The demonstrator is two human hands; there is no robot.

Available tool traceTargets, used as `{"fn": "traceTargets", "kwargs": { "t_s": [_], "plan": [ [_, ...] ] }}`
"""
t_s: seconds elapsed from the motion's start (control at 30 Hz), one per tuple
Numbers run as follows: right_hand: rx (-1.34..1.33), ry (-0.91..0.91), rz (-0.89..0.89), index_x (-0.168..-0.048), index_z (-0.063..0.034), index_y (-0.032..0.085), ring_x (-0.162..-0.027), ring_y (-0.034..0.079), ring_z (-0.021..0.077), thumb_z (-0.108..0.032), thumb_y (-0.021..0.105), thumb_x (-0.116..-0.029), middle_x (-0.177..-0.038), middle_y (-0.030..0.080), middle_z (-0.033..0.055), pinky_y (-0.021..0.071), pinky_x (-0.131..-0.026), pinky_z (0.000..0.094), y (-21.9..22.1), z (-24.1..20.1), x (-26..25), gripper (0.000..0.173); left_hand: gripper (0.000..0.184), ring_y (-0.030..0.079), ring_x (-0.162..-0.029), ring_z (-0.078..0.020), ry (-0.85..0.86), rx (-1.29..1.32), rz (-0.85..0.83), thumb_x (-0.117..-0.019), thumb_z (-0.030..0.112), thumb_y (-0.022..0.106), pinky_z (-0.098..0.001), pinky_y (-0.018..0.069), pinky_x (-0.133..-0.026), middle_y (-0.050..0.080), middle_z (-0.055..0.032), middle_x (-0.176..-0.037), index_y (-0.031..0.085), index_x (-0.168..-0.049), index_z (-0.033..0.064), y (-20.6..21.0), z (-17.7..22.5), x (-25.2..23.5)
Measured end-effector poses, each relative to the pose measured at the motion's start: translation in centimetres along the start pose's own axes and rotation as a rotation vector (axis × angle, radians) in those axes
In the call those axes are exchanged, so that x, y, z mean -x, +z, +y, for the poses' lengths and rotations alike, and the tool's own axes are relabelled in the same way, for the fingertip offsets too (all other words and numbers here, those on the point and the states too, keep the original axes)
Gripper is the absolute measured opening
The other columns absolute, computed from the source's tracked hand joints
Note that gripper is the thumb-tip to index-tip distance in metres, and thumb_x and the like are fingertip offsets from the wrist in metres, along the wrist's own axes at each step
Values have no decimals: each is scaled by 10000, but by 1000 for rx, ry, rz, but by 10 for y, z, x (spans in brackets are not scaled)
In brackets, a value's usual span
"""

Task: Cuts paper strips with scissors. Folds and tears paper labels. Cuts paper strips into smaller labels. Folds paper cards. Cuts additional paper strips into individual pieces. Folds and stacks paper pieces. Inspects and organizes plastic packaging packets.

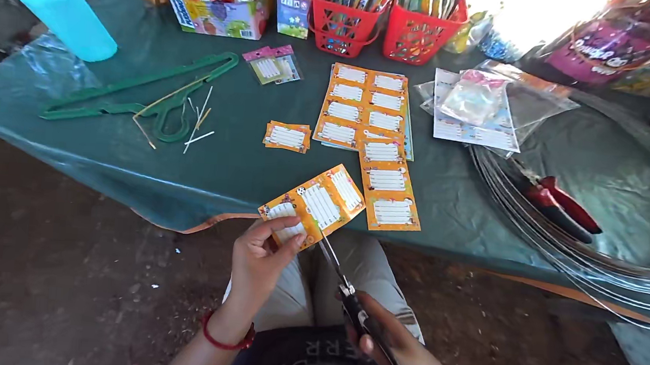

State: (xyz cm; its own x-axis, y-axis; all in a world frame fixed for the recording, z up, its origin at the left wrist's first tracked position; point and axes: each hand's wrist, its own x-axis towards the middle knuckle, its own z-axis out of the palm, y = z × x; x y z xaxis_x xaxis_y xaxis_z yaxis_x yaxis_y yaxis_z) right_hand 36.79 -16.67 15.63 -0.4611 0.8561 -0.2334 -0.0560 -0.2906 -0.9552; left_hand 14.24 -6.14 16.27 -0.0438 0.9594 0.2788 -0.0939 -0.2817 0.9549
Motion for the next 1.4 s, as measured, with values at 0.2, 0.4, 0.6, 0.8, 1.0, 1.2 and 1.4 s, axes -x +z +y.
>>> {"fn": "traceTargets", "kwargs": {
  "t_s": [0.2, 0.4, 0.6, 0.8, 1.0, 1.2, 1.4],
  "plan": [
    [3, -77, -6, -1412, 8, 428, -778, 573, -51, -580, 621, -940, -912, 603, -103, 502, -702, 147, 4, -4, -13, 778, 241, 700, -899, -17, 34, -45, -39, -837, 32, 757, -171, 597, -758, 730, -19, -1063, 745, -1075, -5, 2, 5, 6],
    [-3, -100, 12, -1411, 15, 429, -775, 563, -56, -553, 621, -951, -910, 598, -101, 495, -706, 141, 4, -3, -14, 756, 239, 700, -892, -11, 55, -67, -60, -836, 32, 759, -164, 598, -746, 727, -31, -1066, 744, -1070, -14, 6, 3, 8],
    [2, -114, 4, -1418, 21, 421, -771, 556, -58, -569, 617, -948, -910, 590, -98, 489, -700, 134, 3, -3, -14, 779, 242, 700, -886, -13, 42, -74, -62, -835, 36, 763, -162, 597, -749, 727, -33, -1057, 745, -1071, -16, 7, 5, 8],
    [5, -110, 11, -1418, 22, 420, -772, 557, -53, -558, 615, -953, -907, 591, -97, 490, -700, 140, 5, -2, -16, 769, 242, 699, -866, -6, 50, -85, -59, -840, 31, 760, -156, 598, -734, 722, -35, -1059, 745, -1077, -16, 6, 5, 8],
    [-1, -103, -1, -1420, 7, 417, -767, 558, -54, -563, 618, -951, -897, 589, -105, 490, -697, 140, 6, -1, -18, 765, 247, 696, -852, -7, 40, -99, -62, -836, 36, 763, -150, 592, -717, 723, -37, -1052, 749, -1078, -10, 1, 6, 8],
    [0, -84, 3, -1424, 15, 409, -785, 567, -49, -576, 629, -936, -917, 591, -102, 497, -712, 142, 6, -3, -19, 798, 245, 699, -852, -9, 44, -104, -67, -839, 34, 758, -154, 598, -724, 719, -42, -1058, 744, -1079, -15, 0, 5, 7],
    [32, -73, 14, -1432, 24, 406, -781, 566, -52, -589, 628, -929, -915, 595, -101, 497, -706, 144, 5, -5, -19, 822, 241, 699, -865, -7, 50, -109, -71, -839, 31, 758, -156, 598, -731, 719, -51, -1062, 742, -1074, -22, 2, 6, 6]
  ]
}}
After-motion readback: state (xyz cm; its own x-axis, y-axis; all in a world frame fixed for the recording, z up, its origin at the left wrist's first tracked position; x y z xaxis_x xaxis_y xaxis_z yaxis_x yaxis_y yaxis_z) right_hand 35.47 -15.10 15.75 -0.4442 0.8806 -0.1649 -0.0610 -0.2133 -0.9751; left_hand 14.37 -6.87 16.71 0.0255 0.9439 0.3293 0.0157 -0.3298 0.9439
